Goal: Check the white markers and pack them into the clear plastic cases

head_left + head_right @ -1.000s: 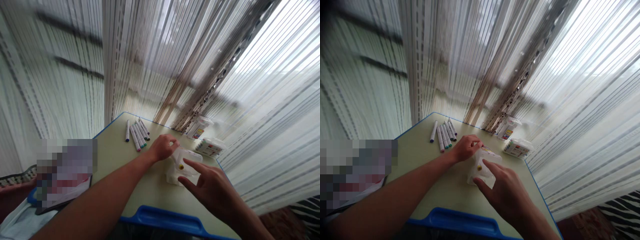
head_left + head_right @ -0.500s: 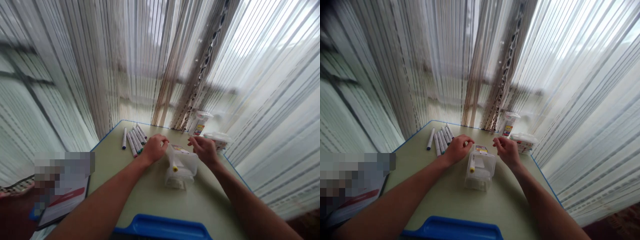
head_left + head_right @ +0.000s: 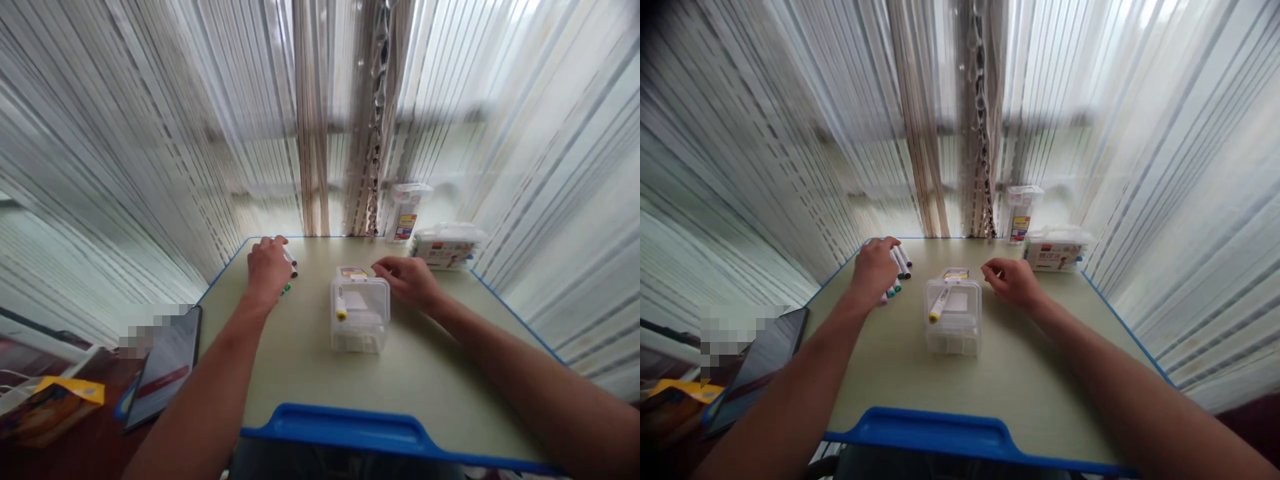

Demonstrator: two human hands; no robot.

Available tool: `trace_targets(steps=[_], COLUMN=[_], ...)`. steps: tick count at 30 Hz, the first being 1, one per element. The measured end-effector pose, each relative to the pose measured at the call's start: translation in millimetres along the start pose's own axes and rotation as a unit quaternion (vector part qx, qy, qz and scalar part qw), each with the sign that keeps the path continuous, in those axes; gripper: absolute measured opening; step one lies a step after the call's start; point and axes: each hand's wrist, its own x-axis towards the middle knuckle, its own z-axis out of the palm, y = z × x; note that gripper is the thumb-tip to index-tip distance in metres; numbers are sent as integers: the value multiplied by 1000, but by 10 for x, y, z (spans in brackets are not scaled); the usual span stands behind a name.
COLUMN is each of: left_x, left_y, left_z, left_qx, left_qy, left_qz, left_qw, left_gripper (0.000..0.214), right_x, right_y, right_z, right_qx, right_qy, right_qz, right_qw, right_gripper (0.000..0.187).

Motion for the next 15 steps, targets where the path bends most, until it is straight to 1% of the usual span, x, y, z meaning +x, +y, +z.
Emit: trace_targets(steps=[1, 3, 6, 11, 15], left_x=[22, 51, 61, 68, 70], left_y=[-54, -158, -290, -403, -449], left_z=[-9, -2, 37, 78, 110], left_qx=[25, 67, 82, 77, 68], left_qy=[-12, -56, -110, -146, -135], left_qz=[-30, -88, -142, -163, -179], left_qw=[999, 992, 980, 973, 972], left_gripper=[44, 45, 46, 43, 40], right_x=[-2, -6, -10, -16, -23], right_y=[-1, 7, 31, 55, 63], right_z=[-3, -9, -9, 13, 28], right_qx=[-3, -9, -9, 1, 14], right_qy=[1, 1, -2, -13, -20], right_qz=[-3, -7, -2, -1, -6], right_qw=[1000, 1000, 1000, 1000, 1000], right_gripper=[27, 26, 25, 24, 25])
